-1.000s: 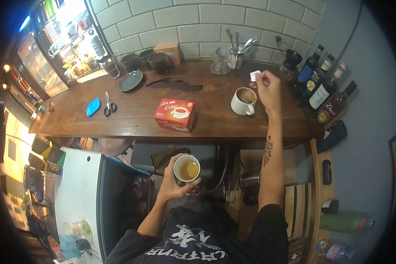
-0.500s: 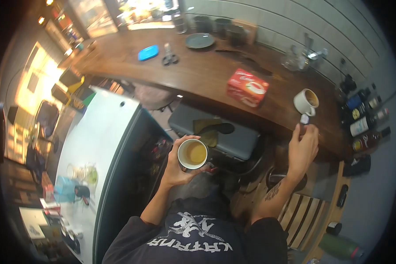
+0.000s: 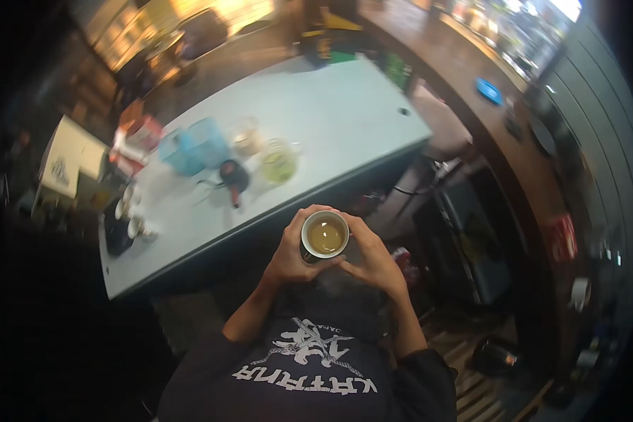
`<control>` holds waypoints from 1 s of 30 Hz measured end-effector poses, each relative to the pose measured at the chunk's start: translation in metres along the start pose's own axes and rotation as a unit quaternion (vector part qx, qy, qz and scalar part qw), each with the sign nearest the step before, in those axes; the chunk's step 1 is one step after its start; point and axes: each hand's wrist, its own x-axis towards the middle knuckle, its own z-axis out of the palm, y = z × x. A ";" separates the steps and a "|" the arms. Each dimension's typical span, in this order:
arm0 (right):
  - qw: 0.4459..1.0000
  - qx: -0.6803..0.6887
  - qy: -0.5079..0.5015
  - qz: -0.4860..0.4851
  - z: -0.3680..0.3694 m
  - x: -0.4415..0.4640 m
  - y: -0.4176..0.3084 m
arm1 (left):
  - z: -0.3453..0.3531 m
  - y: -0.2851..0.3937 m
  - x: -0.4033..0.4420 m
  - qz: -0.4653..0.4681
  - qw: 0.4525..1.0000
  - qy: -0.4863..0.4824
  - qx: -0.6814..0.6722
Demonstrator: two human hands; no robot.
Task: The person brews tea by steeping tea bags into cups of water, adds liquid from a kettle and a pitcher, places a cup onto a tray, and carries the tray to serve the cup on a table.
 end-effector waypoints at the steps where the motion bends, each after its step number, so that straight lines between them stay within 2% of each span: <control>1: 0.999 0.009 -0.028 -0.014 0.022 0.017 0.000 | -0.018 -0.004 -0.013 -0.011 0.999 0.028 0.013; 3: 0.995 0.057 -0.071 -0.032 0.065 0.049 -0.005 | -0.050 -0.013 -0.040 -0.055 0.995 0.087 -0.003; 4: 0.991 0.101 -0.087 -0.008 0.086 0.062 -0.011 | -0.064 -0.017 -0.053 -0.060 0.991 0.117 0.008; 11: 0.967 0.112 -0.217 -0.077 0.216 0.128 -0.020 | -0.145 -0.029 -0.135 -0.137 0.940 0.277 0.144; 15: 0.949 0.152 -0.263 -0.083 0.279 0.160 -0.034 | -0.181 -0.047 -0.169 -0.172 0.910 0.355 0.128; 19: 0.940 0.159 -0.279 -0.114 0.328 0.193 -0.042 | -0.217 -0.059 -0.183 -0.198 0.889 0.402 0.098; 21: 0.938 0.162 -0.278 -0.130 0.350 0.212 -0.040 | -0.236 -0.076 -0.185 -0.185 0.884 0.409 0.127; 24: 0.941 0.168 -0.272 -0.112 0.369 0.234 -0.032 | -0.255 -0.097 -0.180 -0.187 0.876 0.433 0.099; 30: 0.946 0.130 -0.278 -0.101 0.395 0.267 -0.005 | -0.293 -0.110 -0.182 -0.216 0.900 0.372 0.078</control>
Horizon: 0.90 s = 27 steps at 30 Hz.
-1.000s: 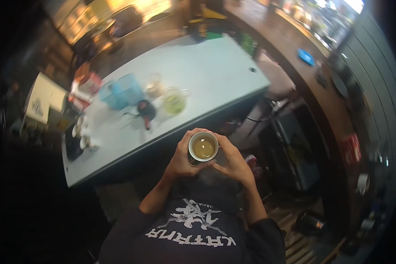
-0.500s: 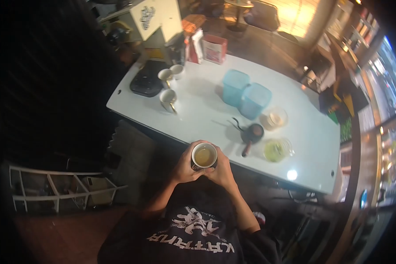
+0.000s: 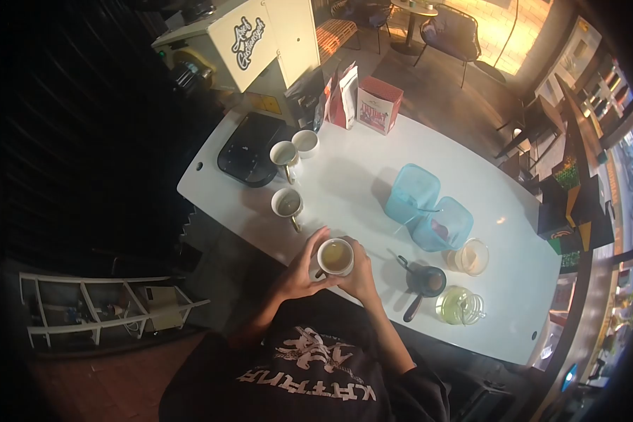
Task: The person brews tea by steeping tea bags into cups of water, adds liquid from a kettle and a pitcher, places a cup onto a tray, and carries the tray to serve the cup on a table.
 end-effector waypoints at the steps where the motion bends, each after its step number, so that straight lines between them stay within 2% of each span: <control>1: 1.000 -0.001 0.002 0.004 0.000 0.002 0.005 | -0.011 0.003 0.004 -0.002 1.000 -0.003 -0.003; 3: 0.998 0.032 0.020 0.058 -0.001 0.005 0.010 | -0.041 0.009 0.010 -0.004 0.999 -0.037 0.027; 4: 0.997 0.014 0.030 0.064 -0.001 0.008 0.010 | -0.058 0.012 0.015 -0.035 0.994 -0.051 -0.093; 5: 0.997 0.012 0.035 0.069 -0.002 0.010 0.012 | -0.075 0.003 0.015 -0.039 0.987 -0.037 -0.152; 7: 0.995 0.000 0.060 0.079 -0.003 0.012 0.014 | -0.109 -0.015 0.019 -0.054 0.990 0.030 -0.125; 9: 0.992 -0.013 0.084 0.091 -0.003 0.014 0.014 | -0.125 -0.033 0.027 -0.063 0.984 0.139 -0.091; 11: 0.988 -0.028 0.109 0.105 -0.002 0.014 0.012 | -0.139 -0.050 0.034 -0.070 0.988 0.119 -0.066; 13: 0.984 -0.028 0.133 0.116 0.000 0.010 0.017 | -0.147 -0.061 0.039 -0.022 0.997 0.058 -0.050; 14: 0.982 -0.032 0.145 0.116 0.001 0.010 0.017 | -0.148 -0.068 0.040 -0.038 0.998 0.035 -0.043; 18: 0.972 -0.054 0.176 0.143 0.005 0.011 0.007 | -0.146 -0.077 0.052 0.006 0.999 -0.042 0.013; 20: 0.970 -0.054 0.169 0.165 0.008 0.005 0.012 | -0.141 -0.081 0.057 0.007 0.995 -0.057 0.078; 23: 0.958 -0.065 0.224 0.169 0.015 0.008 -0.009 | -0.135 -0.090 0.065 0.001 0.999 -0.029 0.021; 27: 0.936 -0.124 0.285 0.166 0.023 0.005 -0.022 | -0.126 -0.104 0.071 0.022 1.000 -0.018 0.010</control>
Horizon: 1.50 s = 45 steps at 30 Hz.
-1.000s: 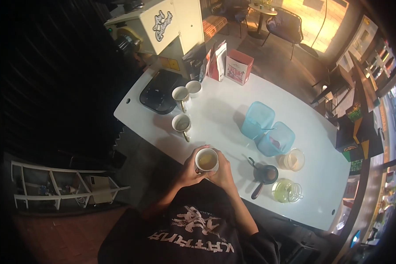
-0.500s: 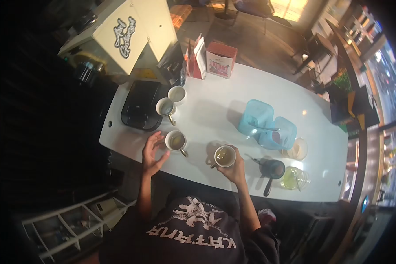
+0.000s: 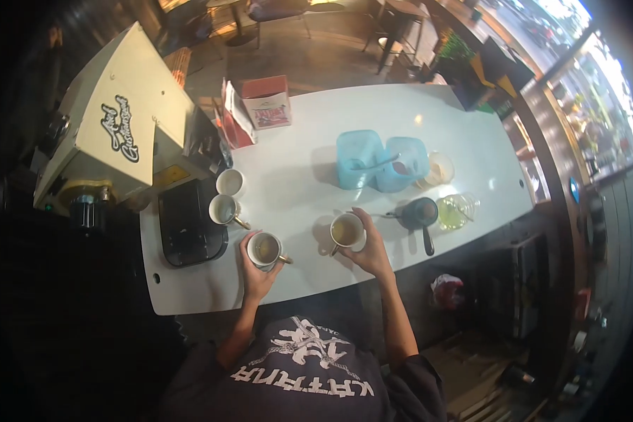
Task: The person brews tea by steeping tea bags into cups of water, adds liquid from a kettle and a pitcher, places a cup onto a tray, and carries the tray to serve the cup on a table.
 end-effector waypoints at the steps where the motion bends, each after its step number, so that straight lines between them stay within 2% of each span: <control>1: 1.000 -0.002 -0.001 0.007 0.001 -0.001 -0.004 | 0.000 0.004 0.003 0.029 0.999 0.012 0.020; 5: 1.000 -0.021 0.014 0.016 0.007 -0.007 -0.006 | -0.010 0.012 0.010 0.036 0.998 -0.033 0.037; 17: 0.993 -0.065 0.097 0.015 0.003 -0.023 -0.010 | -0.007 0.034 0.049 0.051 0.983 -0.169 -0.052; 21: 0.985 -0.109 0.132 0.023 -0.005 -0.027 -0.013 | 0.014 0.044 0.086 0.096 0.977 -0.184 -0.051; 29: 0.977 -0.095 0.179 0.070 -0.012 -0.033 -0.013 | 0.069 0.013 0.142 0.092 0.968 -0.219 -0.077; 36: 0.967 -0.091 0.223 0.078 -0.002 -0.032 -0.010 | 0.090 -0.004 0.156 0.107 0.965 -0.219 -0.093; 45: 0.965 -0.107 0.231 0.062 0.003 -0.030 0.000 | 0.102 -0.023 0.158 0.087 0.965 -0.227 -0.099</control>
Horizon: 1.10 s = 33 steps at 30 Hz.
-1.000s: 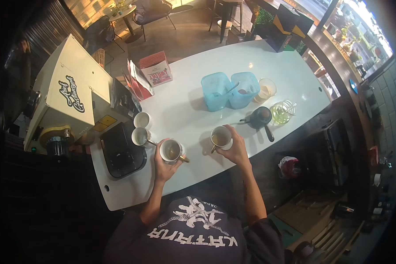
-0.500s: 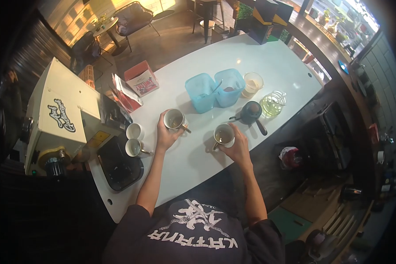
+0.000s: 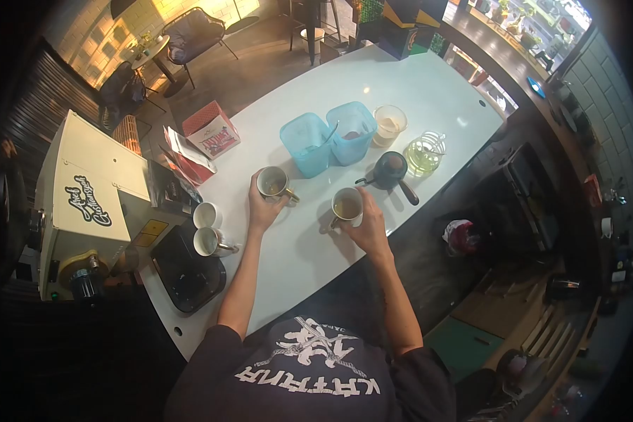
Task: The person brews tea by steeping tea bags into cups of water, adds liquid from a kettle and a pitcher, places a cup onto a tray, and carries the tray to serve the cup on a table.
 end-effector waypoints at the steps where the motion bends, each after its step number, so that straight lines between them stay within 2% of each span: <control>1: 1.000 -0.001 0.001 0.003 0.000 0.000 -0.002 | 0.001 0.000 0.000 0.016 1.000 0.002 0.009; 4: 0.999 -0.041 0.014 0.011 0.001 -0.004 -0.007 | 0.007 0.001 0.002 0.033 0.999 0.011 -0.006; 9: 0.988 -0.126 0.020 0.089 0.000 -0.021 -0.010 | 0.011 -0.007 0.002 0.018 0.999 0.013 -0.030; 12: 0.986 -0.125 0.026 0.108 -0.010 -0.040 -0.007 | 0.002 -0.004 -0.008 0.007 1.000 0.003 0.028; 16: 0.988 -0.051 0.019 0.143 -0.048 -0.061 -0.009 | -0.018 0.043 -0.032 -0.020 0.996 0.076 -0.035; 19: 0.988 -0.017 0.035 0.150 -0.075 -0.076 -0.002 | -0.013 0.087 -0.043 0.034 0.978 0.189 -0.084; 21: 0.986 -0.003 0.064 0.155 -0.092 -0.082 0.000 | 0.007 0.118 -0.052 0.048 0.976 0.166 -0.134; 23: 0.981 0.036 0.082 0.175 -0.107 -0.085 0.005 | 0.034 0.134 -0.058 0.088 0.980 0.066 -0.165; 25: 0.979 0.045 0.108 0.165 -0.118 -0.090 0.017 | 0.077 0.156 -0.066 0.036 0.969 -0.009 -0.246; 27: 0.977 0.051 0.136 0.158 -0.135 -0.097 0.028 | 0.118 0.166 -0.073 -0.028 0.957 -0.118 -0.262; 29: 0.971 0.065 0.160 0.165 -0.158 -0.108 0.037 | 0.161 0.182 -0.078 -0.120 0.910 -0.228 -0.325; 33: 0.953 0.051 0.208 0.216 -0.223 -0.138 0.068 | 0.251 0.208 -0.090 -0.145 0.867 -0.353 -0.321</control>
